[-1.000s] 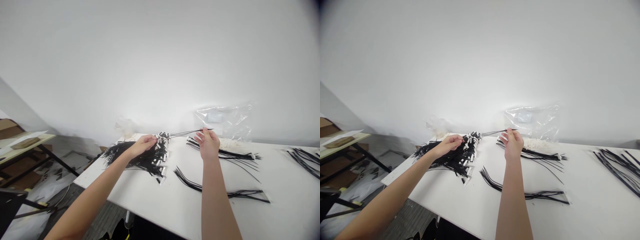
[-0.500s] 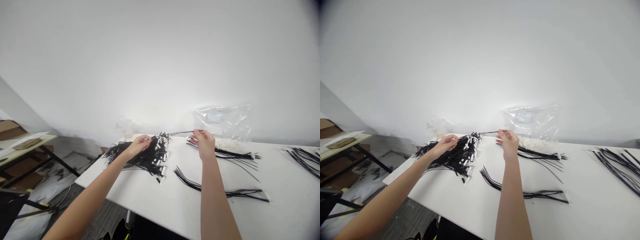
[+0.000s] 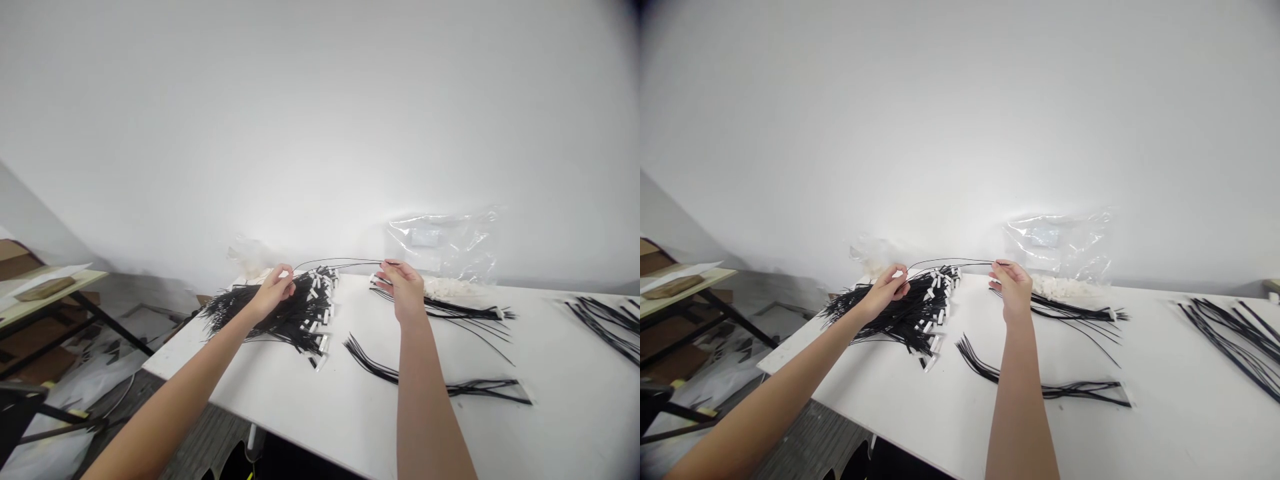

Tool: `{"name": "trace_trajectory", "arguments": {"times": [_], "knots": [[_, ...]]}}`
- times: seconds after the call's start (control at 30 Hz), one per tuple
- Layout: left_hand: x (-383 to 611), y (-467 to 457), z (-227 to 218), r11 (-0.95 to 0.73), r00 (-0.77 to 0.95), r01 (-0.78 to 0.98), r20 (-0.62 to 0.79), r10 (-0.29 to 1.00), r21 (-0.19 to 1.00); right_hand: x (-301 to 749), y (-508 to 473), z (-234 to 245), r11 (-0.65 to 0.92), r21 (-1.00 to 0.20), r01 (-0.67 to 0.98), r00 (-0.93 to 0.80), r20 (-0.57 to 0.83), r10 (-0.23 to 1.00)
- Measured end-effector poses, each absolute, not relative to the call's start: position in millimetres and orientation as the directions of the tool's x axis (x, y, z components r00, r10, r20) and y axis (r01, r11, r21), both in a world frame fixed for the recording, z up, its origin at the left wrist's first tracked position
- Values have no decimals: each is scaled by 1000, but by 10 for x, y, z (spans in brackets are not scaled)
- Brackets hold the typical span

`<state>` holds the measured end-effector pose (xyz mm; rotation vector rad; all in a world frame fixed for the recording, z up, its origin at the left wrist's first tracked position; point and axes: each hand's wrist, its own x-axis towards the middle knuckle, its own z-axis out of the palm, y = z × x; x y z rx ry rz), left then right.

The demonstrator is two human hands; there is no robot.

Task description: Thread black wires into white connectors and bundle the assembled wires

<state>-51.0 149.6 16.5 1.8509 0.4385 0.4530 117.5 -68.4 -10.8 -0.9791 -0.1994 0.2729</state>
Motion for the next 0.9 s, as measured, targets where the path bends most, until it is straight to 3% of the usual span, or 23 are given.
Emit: {"name": "trace_trajectory", "arguments": {"times": [0.13,0.23,0.47,0.8,0.9], "knots": [[-513,1497,154,-355,872,107,84,482,929,1173,-702,-101,528,-835,-156,944,31,328],[-540,1487,154,-489,896,138,103,432,861,1175,-713,-103,532,-829,-169,945,16,326],[-612,1496,246,-864,958,143,152,244,482,1208,-692,-154,500,-843,-196,937,-12,348],[-566,1474,262,-980,953,100,265,145,174,1252,-703,-191,519,-823,-232,935,-41,353],[-398,1274,226,-995,952,54,297,78,87,1350,-923,-169,509,-839,-192,965,-68,252]]}}
